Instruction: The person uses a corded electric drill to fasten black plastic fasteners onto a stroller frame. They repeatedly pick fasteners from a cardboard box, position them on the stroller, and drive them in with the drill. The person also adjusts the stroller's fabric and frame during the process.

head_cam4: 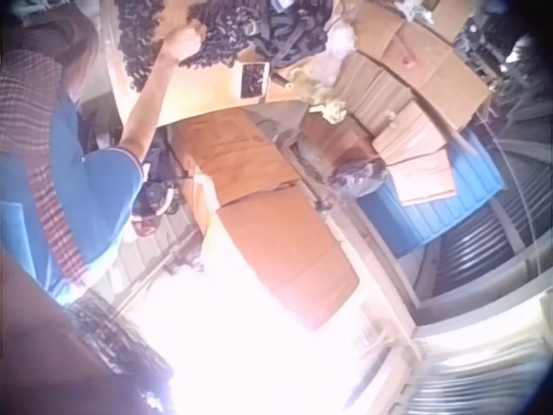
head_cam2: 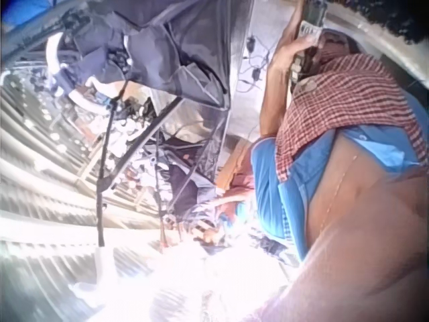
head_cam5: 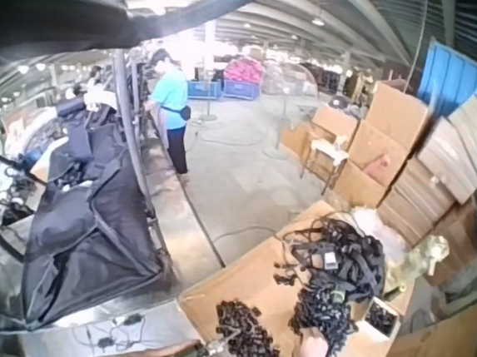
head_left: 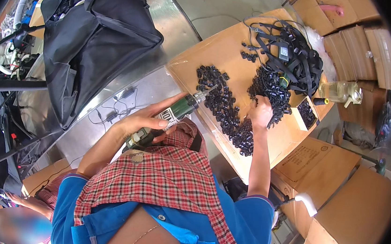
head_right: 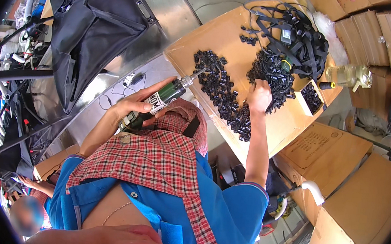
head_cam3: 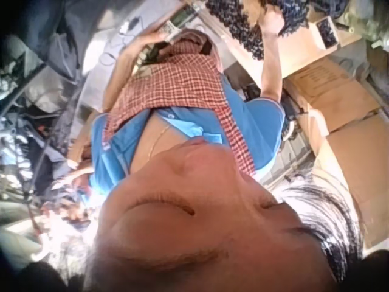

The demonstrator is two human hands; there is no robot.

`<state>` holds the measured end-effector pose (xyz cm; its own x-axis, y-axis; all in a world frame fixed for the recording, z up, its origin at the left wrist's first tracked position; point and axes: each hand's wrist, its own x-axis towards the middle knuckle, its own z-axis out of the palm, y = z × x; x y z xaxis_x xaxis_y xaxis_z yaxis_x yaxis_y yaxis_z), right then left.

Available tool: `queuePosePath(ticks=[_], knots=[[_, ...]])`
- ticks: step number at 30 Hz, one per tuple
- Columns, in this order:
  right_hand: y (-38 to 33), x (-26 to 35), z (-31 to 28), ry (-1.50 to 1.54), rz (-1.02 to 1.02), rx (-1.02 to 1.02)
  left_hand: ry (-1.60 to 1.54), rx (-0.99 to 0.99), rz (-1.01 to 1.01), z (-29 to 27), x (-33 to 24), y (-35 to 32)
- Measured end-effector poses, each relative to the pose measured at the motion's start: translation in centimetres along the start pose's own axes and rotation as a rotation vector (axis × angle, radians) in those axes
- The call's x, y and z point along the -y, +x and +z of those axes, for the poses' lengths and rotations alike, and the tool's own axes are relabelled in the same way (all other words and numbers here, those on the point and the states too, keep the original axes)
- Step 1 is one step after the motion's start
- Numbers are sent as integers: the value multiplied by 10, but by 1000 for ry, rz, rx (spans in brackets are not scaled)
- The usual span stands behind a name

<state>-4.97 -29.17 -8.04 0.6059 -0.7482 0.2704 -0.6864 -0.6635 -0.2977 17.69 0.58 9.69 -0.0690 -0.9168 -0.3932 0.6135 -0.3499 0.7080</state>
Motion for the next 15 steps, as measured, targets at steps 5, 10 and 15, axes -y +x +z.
queuePosePath(ticks=[5,10,15], knots=[[35,33,-27,1191,376,182,8,31,97,1,-7,-15],[74,138,-85,2202,258,668,51,81,191,9,-33,-50],[92,233,-113,2312,168,1010,42,23,329,2,-46,-94]])
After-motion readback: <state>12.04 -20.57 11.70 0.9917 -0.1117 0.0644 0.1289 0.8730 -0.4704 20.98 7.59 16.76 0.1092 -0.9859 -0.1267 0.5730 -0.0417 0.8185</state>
